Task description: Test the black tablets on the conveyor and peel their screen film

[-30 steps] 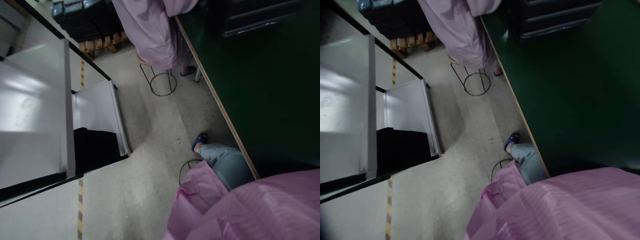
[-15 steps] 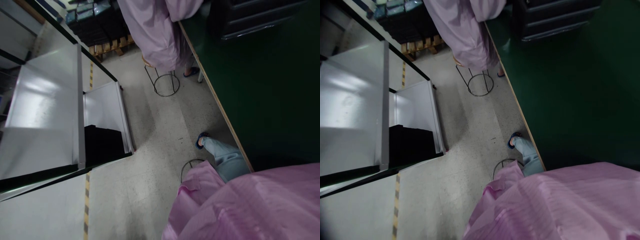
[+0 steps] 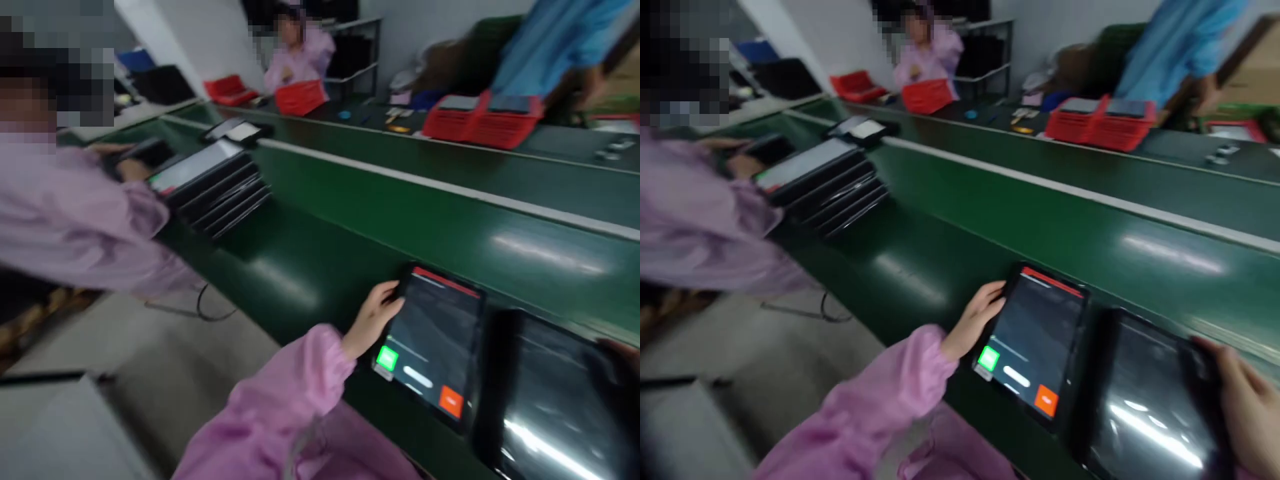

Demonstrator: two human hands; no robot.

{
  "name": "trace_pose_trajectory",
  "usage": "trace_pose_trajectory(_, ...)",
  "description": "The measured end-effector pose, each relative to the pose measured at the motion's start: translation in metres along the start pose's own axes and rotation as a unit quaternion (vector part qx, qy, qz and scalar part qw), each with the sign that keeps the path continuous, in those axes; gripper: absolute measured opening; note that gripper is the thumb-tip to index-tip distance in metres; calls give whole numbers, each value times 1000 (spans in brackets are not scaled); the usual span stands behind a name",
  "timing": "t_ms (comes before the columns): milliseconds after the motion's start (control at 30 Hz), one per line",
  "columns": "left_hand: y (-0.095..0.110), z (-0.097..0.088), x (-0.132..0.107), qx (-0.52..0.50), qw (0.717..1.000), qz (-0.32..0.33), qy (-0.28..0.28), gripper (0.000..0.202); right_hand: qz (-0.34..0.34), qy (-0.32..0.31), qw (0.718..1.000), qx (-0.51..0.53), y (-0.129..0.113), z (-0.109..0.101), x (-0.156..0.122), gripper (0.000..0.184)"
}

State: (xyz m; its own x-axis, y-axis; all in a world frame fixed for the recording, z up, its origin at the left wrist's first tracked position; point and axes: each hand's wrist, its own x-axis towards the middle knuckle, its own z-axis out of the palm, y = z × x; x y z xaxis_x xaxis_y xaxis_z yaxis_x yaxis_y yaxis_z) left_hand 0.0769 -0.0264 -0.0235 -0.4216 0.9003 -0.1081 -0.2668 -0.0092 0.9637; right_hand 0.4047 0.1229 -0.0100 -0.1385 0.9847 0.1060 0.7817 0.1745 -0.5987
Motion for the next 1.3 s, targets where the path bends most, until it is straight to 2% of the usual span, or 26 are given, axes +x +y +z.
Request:
trace_pose_trajectory(67,-15,-26,-29,18,999,-32,-37,60,108,22,993,44,16,-21,-2,59)
trace_pose_trajectory(133,-21,-45,-54,47,996,-45,-69,75,182,28,978,96,16,-25,-1,68)
trace_pose_trajectory(233,-18,-55,-71,109,989,-40,-95,89,189,25,970,153,3,-20,3,73)
trace_pose_trajectory(300,-11,-56,-62,158,982,-18,-97,94,170,23,969,180,-2,-18,3,71)
trace_pose_trajectory(400,9,-52,-20,244,964,44,-98,90,142,25,968,206,-1,-17,2,64)
trace_pose_trajectory(500,28,-33,35,356,921,101,-124,70,120,25,966,228,5,-16,0,60)
trace_pose_trajectory(567,32,-16,61,433,881,127,-140,55,113,24,964,240,8,-14,-1,61)
trace_pose_trajectory(667,32,-3,67,516,829,148,-158,32,108,25,962,251,12,-11,-2,62)
trace_pose_trajectory(733,36,-7,55,546,804,156,-176,21,103,28,961,254,12,-10,-1,63)
trace_pose_trajectory(800,43,-19,42,562,790,161,-183,22,98,32,962,253,13,-9,0,62)
trace_pose_trajectory(933,57,-42,30,575,784,152,-178,37,93,36,964,246,15,-8,0,62)
trace_pose_trajectory(1067,59,-57,12,564,784,108,-237,76,101,36,968,229,16,-7,-1,59)
trace_pose_trajectory(1167,55,-63,-2,561,787,75,-244,107,112,36,970,215,16,-8,-2,55)
trace_pose_trajectory(1233,54,-63,0,544,801,78,-239,120,120,36,970,206,16,-9,-1,52)
trace_pose_trajectory(1300,54,-58,17,517,814,111,-239,121,125,40,970,203,15,-10,-1,48)
